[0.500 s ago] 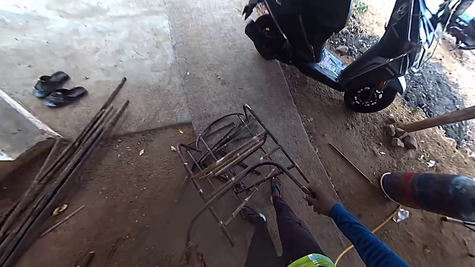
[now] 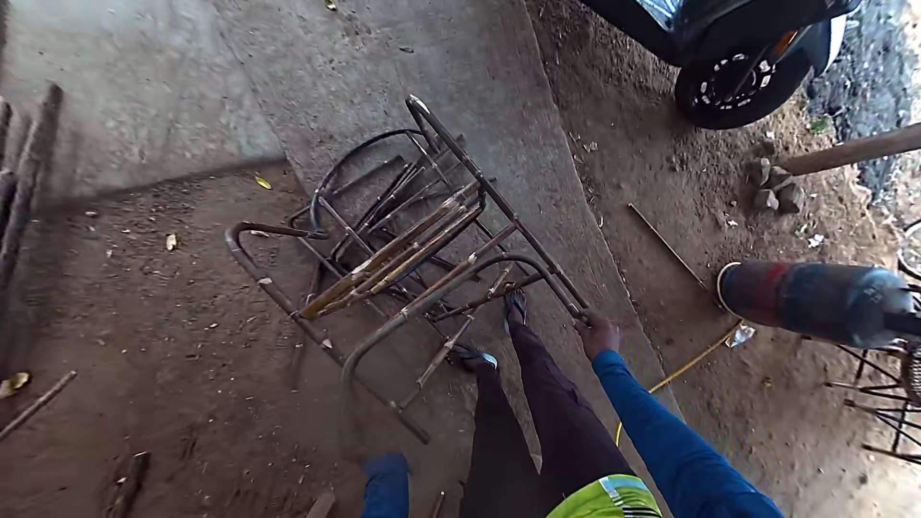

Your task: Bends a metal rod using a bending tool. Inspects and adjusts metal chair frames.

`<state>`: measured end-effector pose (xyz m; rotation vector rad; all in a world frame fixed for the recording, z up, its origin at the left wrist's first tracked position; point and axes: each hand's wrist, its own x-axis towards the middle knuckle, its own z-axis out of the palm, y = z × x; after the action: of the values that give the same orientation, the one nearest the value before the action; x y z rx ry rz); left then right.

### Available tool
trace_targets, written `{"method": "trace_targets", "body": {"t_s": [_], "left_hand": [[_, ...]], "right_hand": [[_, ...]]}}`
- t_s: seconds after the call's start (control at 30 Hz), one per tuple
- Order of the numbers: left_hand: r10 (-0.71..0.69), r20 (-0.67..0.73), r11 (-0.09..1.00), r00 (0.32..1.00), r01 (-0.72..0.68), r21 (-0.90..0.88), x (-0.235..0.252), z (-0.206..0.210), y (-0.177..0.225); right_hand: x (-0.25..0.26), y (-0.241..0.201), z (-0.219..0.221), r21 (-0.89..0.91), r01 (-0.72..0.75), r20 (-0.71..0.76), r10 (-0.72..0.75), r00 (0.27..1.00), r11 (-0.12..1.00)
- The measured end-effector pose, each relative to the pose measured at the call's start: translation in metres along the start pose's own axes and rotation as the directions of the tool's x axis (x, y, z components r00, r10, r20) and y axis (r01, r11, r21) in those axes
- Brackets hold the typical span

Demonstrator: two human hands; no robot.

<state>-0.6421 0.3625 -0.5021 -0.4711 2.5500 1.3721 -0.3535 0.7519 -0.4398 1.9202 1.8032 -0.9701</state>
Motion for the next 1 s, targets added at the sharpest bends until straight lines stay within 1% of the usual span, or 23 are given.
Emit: {"method": "trace_targets", "body": {"t_s": [0.03, 0.1, 0.13, 0.17, 0.2, 0.23, 0.33, 0.4, 0.47, 0.67, 0.77, 0.87, 1.0], "left_hand": [[0.001, 0.005, 1.000, 1.000, -0.001, 0.006, 0.001, 0.002, 0.000], [0.045, -0.036, 0.998, 0.998, -0.043, 0.045, 0.007, 0.009, -0.014], [0.040, -0.052, 0.995, 0.998, -0.035, 0.090, 0.004, 0.013, -0.010], [0.002, -0.050, 0.990, 0.999, 0.005, 0.143, -0.001, 0.017, 0.002], [-0.054, -0.027, 0.979, 0.998, 0.058, 0.193, -0.010, 0.021, 0.018], [-0.070, -0.026, 0.967, 0.997, 0.074, 0.242, -0.014, 0.024, 0.026], [-0.043, -0.032, 0.904, 0.999, 0.052, 0.424, -0.015, 0.029, 0.023], [-0.029, -0.023, 0.814, 0.999, 0.038, 0.580, -0.014, 0.030, 0.018], [-0.044, 0.009, 0.730, 0.999, 0.026, 0.683, -0.014, 0.029, 0.016], [0.001, 0.125, 0.656, 0.992, -0.095, 0.749, -0.012, 0.022, 0.015], [-0.024, 0.157, 0.617, 0.987, -0.109, 0.780, -0.018, 0.020, 0.024], [-0.040, 0.178, 0.563, 0.983, -0.124, 0.817, -0.021, 0.022, 0.034], [-0.041, 0.187, 0.539, 0.981, -0.136, 0.831, -0.025, 0.023, 0.030]], "right_hand": [[0.002, 0.002, 0.006, 0.167, -0.030, -0.031, 0.036, 0.999, 0.986], [0.008, 0.001, 0.015, 0.451, -0.107, -0.060, 0.149, 0.987, 0.886], [0.009, 0.000, 0.017, 0.546, -0.138, -0.056, 0.200, 0.978, 0.826], [0.010, -0.002, 0.018, 0.608, -0.160, -0.048, 0.237, 0.970, 0.778], [0.012, -0.003, 0.018, 0.651, -0.172, -0.040, 0.260, 0.965, 0.739], [0.013, -0.004, 0.017, 0.680, -0.181, -0.032, 0.276, 0.961, 0.710], [0.018, -0.004, 0.017, 0.678, -0.180, -0.030, 0.272, 0.962, 0.713], [0.019, -0.004, 0.016, 0.663, -0.178, -0.026, 0.260, 0.965, 0.727], [0.020, -0.005, 0.015, 0.647, -0.182, -0.017, 0.253, 0.967, 0.741], [0.018, 0.002, 0.015, 0.585, -0.143, -0.053, 0.214, 0.975, 0.798], [0.014, 0.000, 0.015, 0.550, -0.139, -0.084, 0.220, 0.972, 0.824], [0.015, -0.002, 0.018, 0.552, -0.148, -0.098, 0.240, 0.966, 0.821], [0.017, 0.005, 0.020, 0.558, -0.136, -0.124, 0.244, 0.962, 0.819]]}}
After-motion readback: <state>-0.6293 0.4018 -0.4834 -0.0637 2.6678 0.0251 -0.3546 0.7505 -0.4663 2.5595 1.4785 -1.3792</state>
